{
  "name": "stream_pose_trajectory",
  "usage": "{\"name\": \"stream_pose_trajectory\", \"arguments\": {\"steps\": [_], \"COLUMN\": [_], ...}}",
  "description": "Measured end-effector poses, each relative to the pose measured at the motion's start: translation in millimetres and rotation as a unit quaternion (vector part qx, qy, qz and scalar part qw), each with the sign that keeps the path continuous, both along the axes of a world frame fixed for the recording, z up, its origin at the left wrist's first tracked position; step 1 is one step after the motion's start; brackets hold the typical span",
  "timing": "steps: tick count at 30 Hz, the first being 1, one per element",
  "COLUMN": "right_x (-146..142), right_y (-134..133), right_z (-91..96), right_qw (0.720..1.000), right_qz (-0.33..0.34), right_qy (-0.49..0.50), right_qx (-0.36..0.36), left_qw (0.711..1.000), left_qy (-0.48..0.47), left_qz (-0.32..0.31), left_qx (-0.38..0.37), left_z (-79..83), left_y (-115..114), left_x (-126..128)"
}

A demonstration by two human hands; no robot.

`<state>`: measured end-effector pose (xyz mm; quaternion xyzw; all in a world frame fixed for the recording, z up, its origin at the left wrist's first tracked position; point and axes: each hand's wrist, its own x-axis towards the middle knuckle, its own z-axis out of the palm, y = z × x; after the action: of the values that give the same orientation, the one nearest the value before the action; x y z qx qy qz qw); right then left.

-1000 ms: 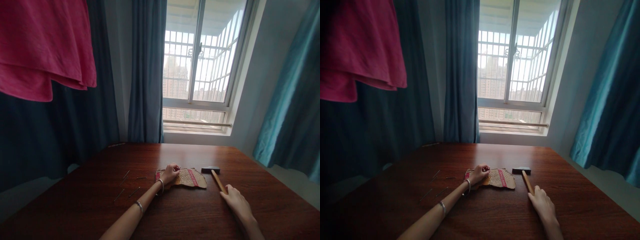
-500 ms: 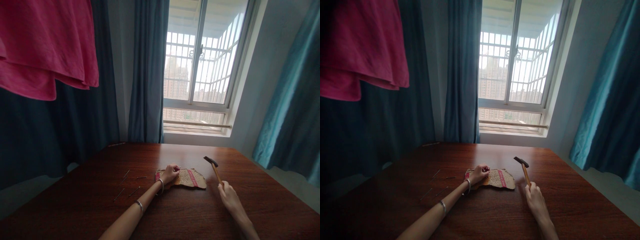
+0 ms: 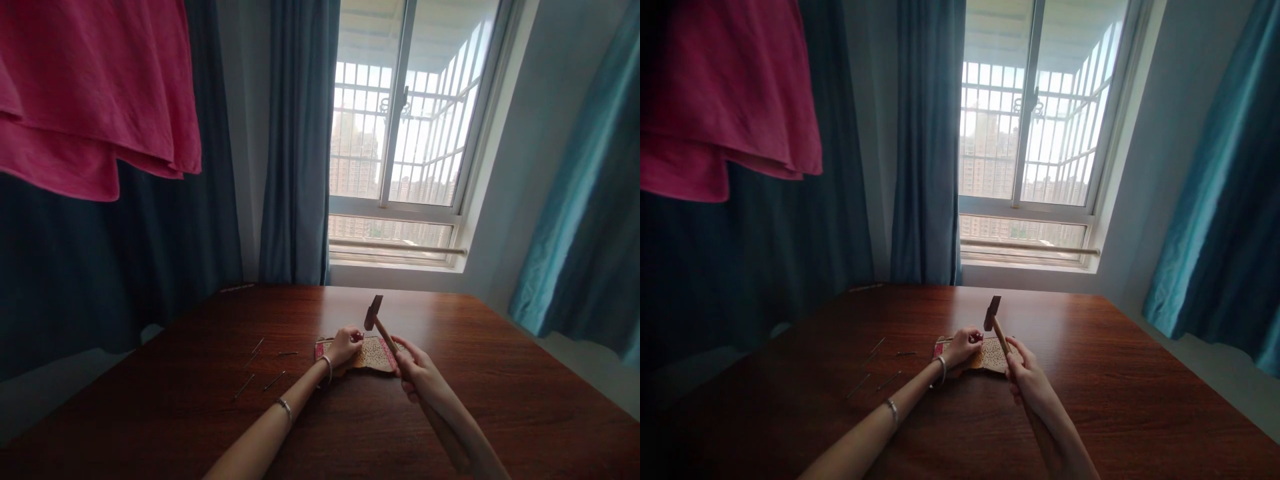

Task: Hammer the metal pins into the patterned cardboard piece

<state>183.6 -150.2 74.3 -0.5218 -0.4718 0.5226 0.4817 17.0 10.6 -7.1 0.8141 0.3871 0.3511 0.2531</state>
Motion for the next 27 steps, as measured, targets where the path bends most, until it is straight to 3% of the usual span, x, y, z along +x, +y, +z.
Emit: {"name": "stream_pose_trajectory", "arguments": {"steps": [7, 17, 27], "right_x": [-12.7, -10.6, -8.4], "right_y": [-3.6, -0.8, -4.2], "right_z": [-1.4, -4.2, -0.6], "right_qw": [0.998, 0.998, 0.998], "right_qz": [-0.021, -0.004, -0.008], "right_qy": [-0.056, -0.048, -0.063], "right_qx": [0.028, 0.031, 0.032], "left_qw": [1.000, 1.000, 1.000], "left_qy": [-0.004, -0.011, 0.011], "left_qz": [-0.009, -0.016, -0.012], "left_qx": [0.009, 0.013, 0.001], "left_z": [-3.9, -9.3, -1.4], "left_y": [3.2, 6.4, 1.4], "left_x": [-0.7, -0.1, -0.8]}}
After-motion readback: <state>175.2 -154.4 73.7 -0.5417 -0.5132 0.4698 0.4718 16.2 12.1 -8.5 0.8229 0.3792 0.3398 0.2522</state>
